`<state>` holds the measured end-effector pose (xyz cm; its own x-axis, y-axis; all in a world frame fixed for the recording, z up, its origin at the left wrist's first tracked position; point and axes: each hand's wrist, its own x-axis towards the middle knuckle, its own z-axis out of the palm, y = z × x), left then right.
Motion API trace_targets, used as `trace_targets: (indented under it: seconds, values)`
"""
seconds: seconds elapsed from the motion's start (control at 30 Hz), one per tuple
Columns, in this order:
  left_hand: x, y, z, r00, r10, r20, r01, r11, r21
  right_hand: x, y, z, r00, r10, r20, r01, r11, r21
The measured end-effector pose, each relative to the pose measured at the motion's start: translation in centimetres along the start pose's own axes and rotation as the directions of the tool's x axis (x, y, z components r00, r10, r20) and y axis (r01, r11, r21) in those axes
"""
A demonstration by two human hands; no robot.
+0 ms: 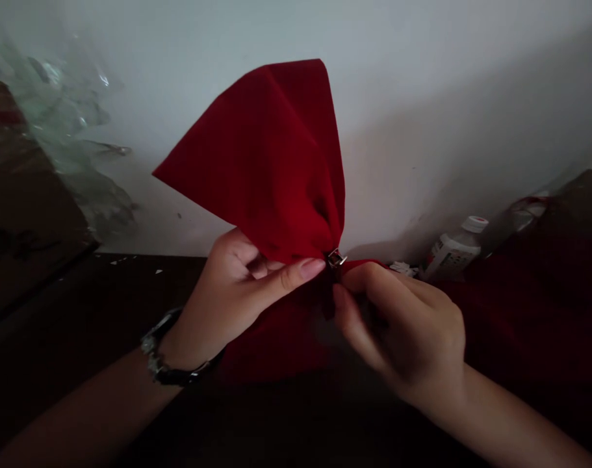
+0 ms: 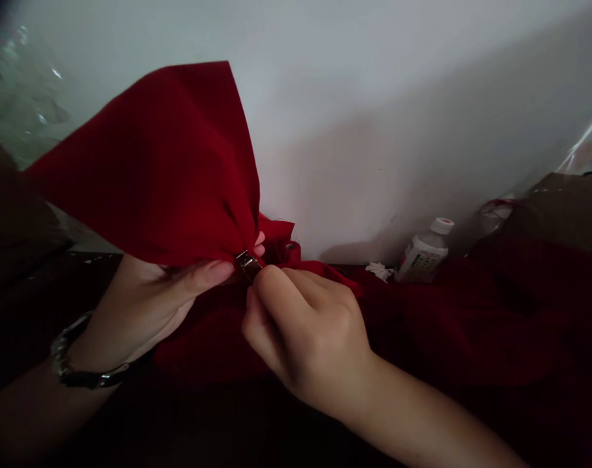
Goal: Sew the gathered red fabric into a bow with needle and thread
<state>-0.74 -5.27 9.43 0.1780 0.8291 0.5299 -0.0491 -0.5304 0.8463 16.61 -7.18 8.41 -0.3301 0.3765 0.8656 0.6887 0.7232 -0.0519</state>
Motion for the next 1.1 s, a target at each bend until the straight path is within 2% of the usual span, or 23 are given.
trace_targets:
  seconds: [0.1, 0.17, 0.27, 0.37, 0.53, 0.7, 0.9, 1.0, 1.1]
  values:
    - [0.0, 0.1, 0.1, 0.999, -0.022, 0.042, 0.022, 1.0, -0.022, 0.0, -0.2, -0.4, 1.0, 0.014, -0.004, -0.014, 1.0, 0.001]
    - [-0.1, 0.1, 0.2, 1.0, -0.008, -0.006, 0.008, 0.999, 0.04, -0.1, -0.4, -0.6, 1.0, 0.016, -0.011, -0.016, 1.0, 0.003]
    - [-0.3, -0.2, 0.4, 0.989, 0.124, -0.079, -0.107, 0.975, 0.194, -0.2, -0.6, -0.8, 0.999, 0.025, -0.023, -0.025, 1.0, 0.004]
    - [-0.5, -0.4, 0.6, 0.955, 0.281, -0.097, -0.233, 0.909, 0.347, -0.2, -0.8, -0.8, 0.999, 0.036, -0.016, -0.035, 0.999, 0.028]
    - [-0.8, -0.4, 0.9, 0.911, 0.402, -0.09, -0.304, 0.804, 0.511, -0.2, -0.4, -0.6, 1.0, 0.004, 0.009, -0.004, 0.999, 0.045]
    - [-0.8, 0.0, 1.0, 0.914, 0.395, -0.093, -0.302, 0.815, 0.495, 0.0, 0.0, -0.6, 1.0, -0.006, 0.031, 0.004, 0.997, 0.079]
    - [-0.8, 0.3, 0.9, 0.924, 0.37, -0.094, -0.269, 0.807, 0.526, 0.4, 0.2, -1.5, 0.99, 0.031, 0.139, -0.053, 0.987, 0.154]
    - [-0.8, 0.3, 0.9, 0.932, 0.356, -0.072, -0.268, 0.808, 0.524, 0.4, 0.0, -1.5, 0.991, 0.034, 0.126, -0.052, 0.989, 0.14]
    - [-0.9, 0.1, 0.6, 0.913, 0.408, 0.013, -0.32, 0.696, 0.642, 0.3, -0.2, -1.2, 0.998, 0.01, 0.066, -0.015, 0.996, 0.089]
